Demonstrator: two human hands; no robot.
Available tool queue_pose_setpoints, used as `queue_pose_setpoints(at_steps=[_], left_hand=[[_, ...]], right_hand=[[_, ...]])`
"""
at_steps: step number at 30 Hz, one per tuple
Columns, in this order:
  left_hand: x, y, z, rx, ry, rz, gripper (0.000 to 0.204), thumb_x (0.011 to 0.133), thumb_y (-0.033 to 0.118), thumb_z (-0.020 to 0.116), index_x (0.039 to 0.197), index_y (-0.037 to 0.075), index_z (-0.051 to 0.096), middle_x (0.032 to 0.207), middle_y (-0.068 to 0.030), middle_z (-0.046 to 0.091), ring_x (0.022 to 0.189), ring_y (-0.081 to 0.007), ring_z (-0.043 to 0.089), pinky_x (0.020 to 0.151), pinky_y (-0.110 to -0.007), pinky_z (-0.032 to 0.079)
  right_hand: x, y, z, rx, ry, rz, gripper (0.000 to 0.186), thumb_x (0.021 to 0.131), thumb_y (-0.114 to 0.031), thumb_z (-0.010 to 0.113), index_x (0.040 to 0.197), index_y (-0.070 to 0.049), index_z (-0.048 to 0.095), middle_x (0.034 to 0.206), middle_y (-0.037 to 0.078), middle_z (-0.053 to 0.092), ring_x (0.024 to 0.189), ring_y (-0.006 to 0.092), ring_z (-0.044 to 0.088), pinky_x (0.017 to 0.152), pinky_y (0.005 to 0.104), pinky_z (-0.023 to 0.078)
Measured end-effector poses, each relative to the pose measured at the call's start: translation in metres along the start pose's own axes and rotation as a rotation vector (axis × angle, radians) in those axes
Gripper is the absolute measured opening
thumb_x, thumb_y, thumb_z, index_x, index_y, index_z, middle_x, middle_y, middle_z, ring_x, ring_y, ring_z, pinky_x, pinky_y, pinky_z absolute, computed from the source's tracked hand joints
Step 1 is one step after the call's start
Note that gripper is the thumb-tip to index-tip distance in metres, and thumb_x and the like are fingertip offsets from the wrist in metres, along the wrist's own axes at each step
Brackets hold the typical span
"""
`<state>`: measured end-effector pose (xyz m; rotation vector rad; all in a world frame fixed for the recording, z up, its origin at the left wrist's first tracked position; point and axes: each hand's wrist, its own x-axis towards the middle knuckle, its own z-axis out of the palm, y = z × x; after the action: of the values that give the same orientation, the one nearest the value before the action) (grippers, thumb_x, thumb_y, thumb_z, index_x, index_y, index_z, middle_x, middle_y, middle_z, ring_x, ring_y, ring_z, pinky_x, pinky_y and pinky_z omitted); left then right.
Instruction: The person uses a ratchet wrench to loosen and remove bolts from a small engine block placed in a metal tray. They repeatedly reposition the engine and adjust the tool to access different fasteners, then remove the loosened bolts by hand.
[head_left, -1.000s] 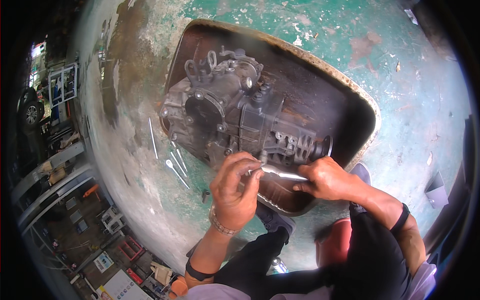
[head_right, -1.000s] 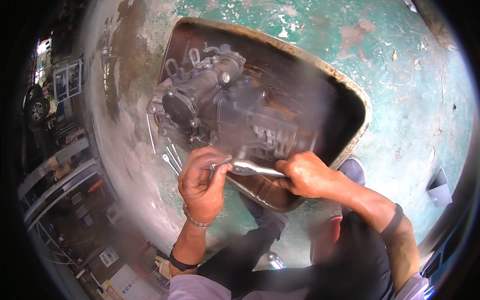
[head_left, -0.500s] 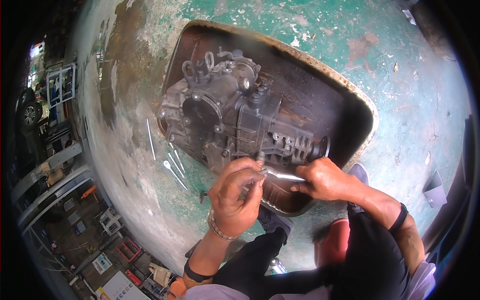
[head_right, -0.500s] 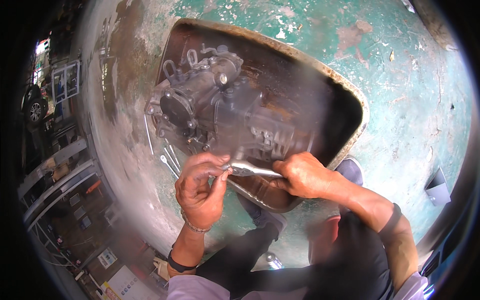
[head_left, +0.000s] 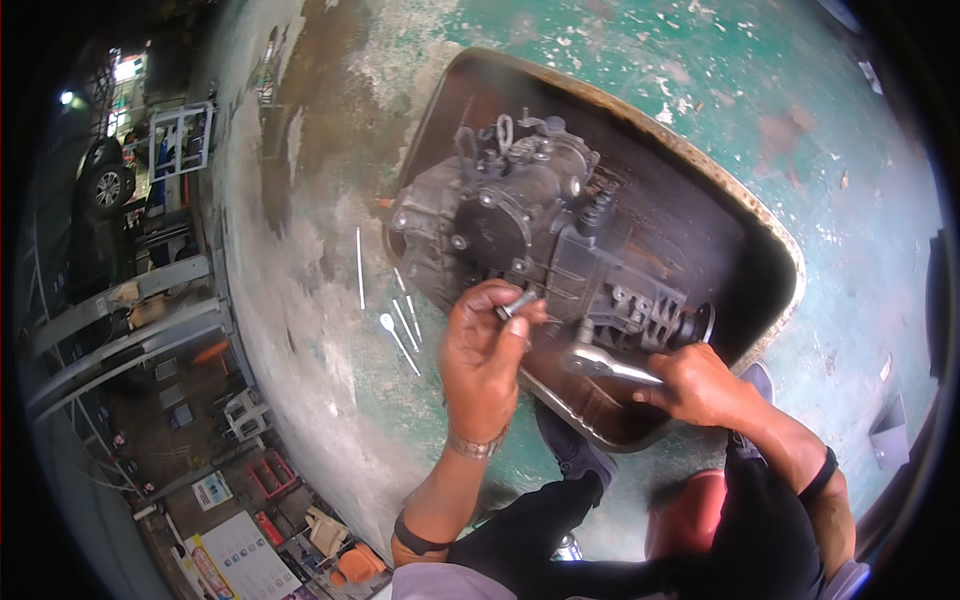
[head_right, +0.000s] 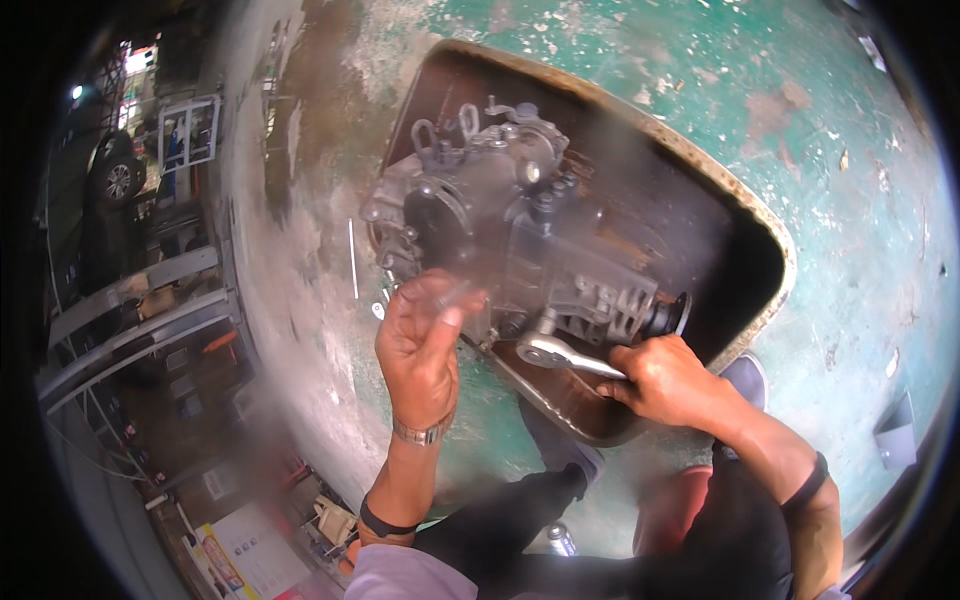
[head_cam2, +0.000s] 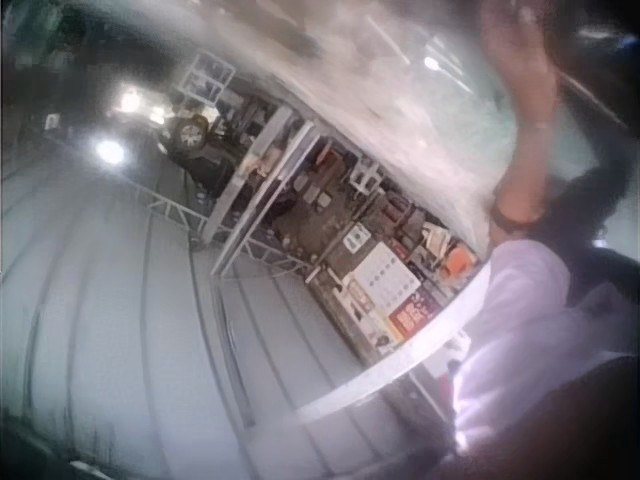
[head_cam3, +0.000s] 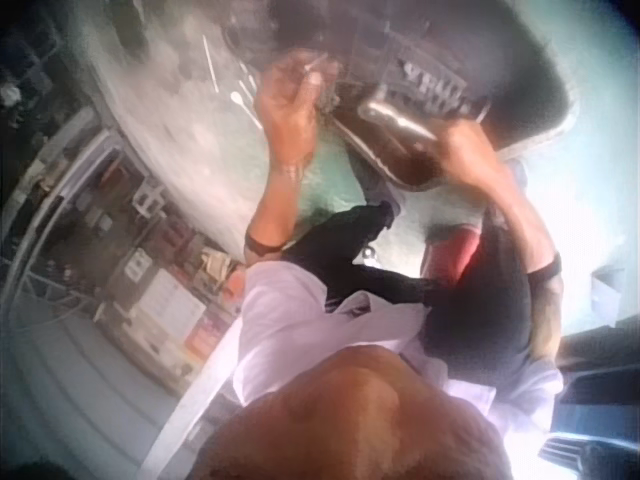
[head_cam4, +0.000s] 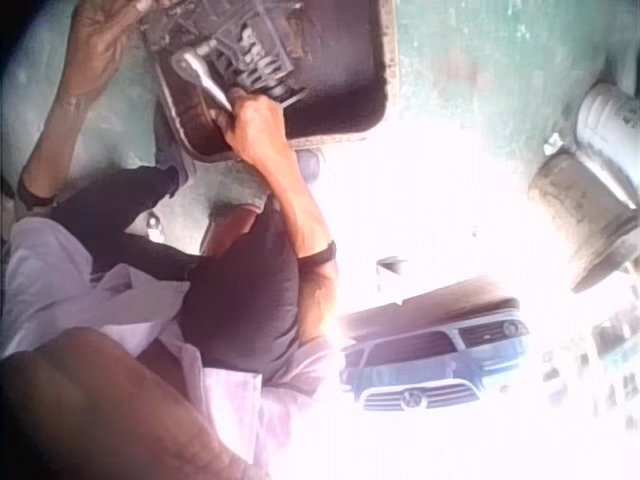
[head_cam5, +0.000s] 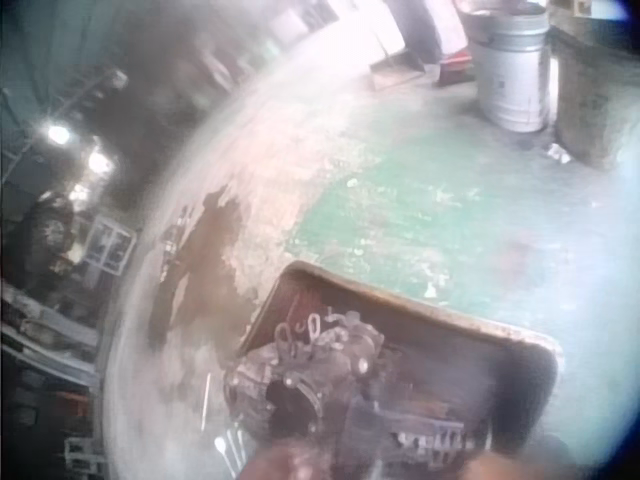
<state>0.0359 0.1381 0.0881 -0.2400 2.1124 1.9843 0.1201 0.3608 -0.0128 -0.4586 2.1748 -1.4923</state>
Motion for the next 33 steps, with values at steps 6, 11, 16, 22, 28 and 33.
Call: queue_pose_setpoints(at_steps=[6, 11, 16, 22, 28, 33], left_hand=[[0.033, -0.002, -0.028, 0.115, 0.166, 0.229, 0.025, 0.093, -0.002, 0.058, 0.116, -0.004, 0.049, 0.105, -0.0128, 0.061, 0.093, -0.0207, 0.065, 0.089, -0.035, 0.054], [0.055, -0.009, -0.042, 0.191, 0.204, 0.297, 0.023, 0.091, -0.007, 0.057, 0.113, -0.003, 0.05, 0.102, -0.0128, 0.063, 0.091, -0.0213, 0.066, 0.087, -0.037, 0.056], [0.065, -0.019, -0.046, 0.21, 0.192, 0.311, 0.023, 0.091, -0.01, 0.057, 0.112, -0.003, 0.051, 0.102, -0.0125, 0.063, 0.09, -0.0203, 0.066, 0.085, -0.036, 0.057], [0.065, -0.023, -0.048, 0.262, 0.186, 0.324, 0.024, 0.09, -0.013, 0.055, 0.111, -0.005, 0.052, 0.102, -0.0109, 0.061, 0.091, -0.0186, 0.065, 0.085, -0.031, 0.056], [0.065, -0.021, -0.045, 0.466, 0.18, 0.401, 0.022, 0.086, -0.014, 0.058, 0.106, -0.005, 0.059, 0.106, -0.0104, 0.062, 0.09, -0.0159, 0.064, 0.078, -0.027, 0.055], [0.068, -0.016, -0.044, 0.647, 0.16, 0.424, 0.019, 0.082, -0.012, 0.063, 0.099, -0.003, 0.064, 0.105, -0.01, 0.062, 0.086, -0.0139, 0.062, 0.071, -0.026, 0.053]], right_hand=[[0.0, -0.002, -0.001, 0.007, 0.001, 0.006, 0.024, 0.081, -0.023, 0.072, 0.079, -0.001, 0.062, 0.063, 0.019, 0.059, 0.063, 0.0392, 0.061, 0.058, 0.0471, 0.047], [0.0, -0.002, -0.002, 0.003, -0.026, 0.023, 0.025, 0.081, -0.023, 0.073, 0.081, 0.0, 0.062, 0.065, 0.02, 0.06, 0.065, 0.0401, 0.061, 0.059, 0.0468, 0.047], [0.001, -0.003, -0.002, 0.008, -0.02, 0.028, 0.025, 0.081, -0.023, 0.072, 0.079, -0.001, 0.061, 0.063, 0.019, 0.059, 0.064, 0.0395, 0.061, 0.059, 0.0468, 0.047], [0.001, -0.002, -0.001, 0.014, -0.002, 0.016, 0.025, 0.08, -0.023, 0.073, 0.078, -0.001, 0.062, 0.063, 0.019, 0.059, 0.063, 0.0388, 0.061, 0.058, 0.0461, 0.048], [0.001, -0.003, -0.002, 0.014, -0.012, 0.032, 0.024, 0.081, -0.023, 0.073, 0.079, -0.002, 0.062, 0.063, 0.018, 0.06, 0.064, 0.0385, 0.062, 0.058, 0.0461, 0.048], [0.001, -0.004, -0.003, -0.005, -0.008, 0.024, 0.023, 0.081, -0.022, 0.072, 0.079, -0.002, 0.062, 0.064, 0.018, 0.06, 0.064, 0.0388, 0.062, 0.058, 0.0463, 0.048]])
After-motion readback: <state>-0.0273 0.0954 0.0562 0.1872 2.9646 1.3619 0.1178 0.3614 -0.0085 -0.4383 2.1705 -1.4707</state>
